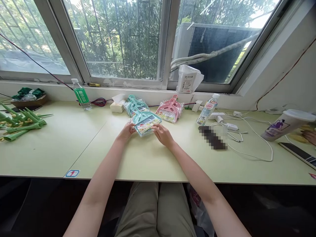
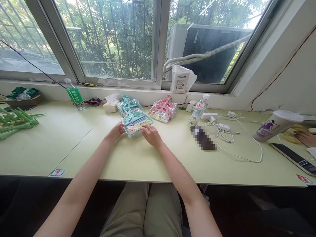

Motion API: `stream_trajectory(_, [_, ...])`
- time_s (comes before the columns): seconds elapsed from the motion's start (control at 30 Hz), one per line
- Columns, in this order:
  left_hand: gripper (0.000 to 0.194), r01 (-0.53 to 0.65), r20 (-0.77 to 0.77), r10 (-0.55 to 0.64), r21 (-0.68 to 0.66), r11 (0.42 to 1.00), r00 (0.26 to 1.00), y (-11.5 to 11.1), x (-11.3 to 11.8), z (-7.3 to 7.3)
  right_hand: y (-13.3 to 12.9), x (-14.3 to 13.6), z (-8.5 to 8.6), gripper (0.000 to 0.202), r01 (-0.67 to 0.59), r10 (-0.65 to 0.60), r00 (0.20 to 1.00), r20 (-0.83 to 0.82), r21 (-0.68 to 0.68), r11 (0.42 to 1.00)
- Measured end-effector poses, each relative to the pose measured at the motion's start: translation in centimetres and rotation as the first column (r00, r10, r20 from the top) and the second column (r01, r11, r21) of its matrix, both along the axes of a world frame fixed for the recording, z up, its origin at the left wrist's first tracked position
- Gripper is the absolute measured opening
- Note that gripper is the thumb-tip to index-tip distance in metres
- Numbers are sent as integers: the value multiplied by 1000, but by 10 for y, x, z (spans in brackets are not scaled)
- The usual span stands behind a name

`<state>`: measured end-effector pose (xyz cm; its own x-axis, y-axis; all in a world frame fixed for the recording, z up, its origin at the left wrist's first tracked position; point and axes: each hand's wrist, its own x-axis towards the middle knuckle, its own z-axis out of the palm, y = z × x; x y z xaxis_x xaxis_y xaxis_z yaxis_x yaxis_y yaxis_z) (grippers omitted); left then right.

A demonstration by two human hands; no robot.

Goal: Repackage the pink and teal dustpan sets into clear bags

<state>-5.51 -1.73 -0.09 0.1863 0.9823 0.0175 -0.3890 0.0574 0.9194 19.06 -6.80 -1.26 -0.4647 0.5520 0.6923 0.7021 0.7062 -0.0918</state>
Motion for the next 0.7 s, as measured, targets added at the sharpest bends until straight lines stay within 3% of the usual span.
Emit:
stream_trajectory(0.17, [47, -58, 49, 58, 1, 998, 997, -2, 1, 4, 0, -2, 0, 35, 49, -60, 996, -67, -146, 988])
stream_trajectory(0.3, [66, 11, 54, -16, 96, 995, 998, -7, 4, 6, 5, -2, 1, 38, 83, -194, 935, -295, -351, 933])
stream_trajectory(0.47, [72, 93, 26, -96, 121, 988, 995, -11, 6, 7, 14, 4, 1, 43, -188, -308, 689, -656, -573, 798])
stream_trajectory(0.57, [68, 152, -21, -150, 95, 984, 988, -10, 6, 7, 20, 5, -2, 45, -298, -410, 530, -743, -615, 730])
stream_trajectory(0.7, [62, 216, -95, -210, 54, 975, 973, -8, 5, 5, 25, 3, -6, 45, -380, -416, 374, -829, -546, 747])
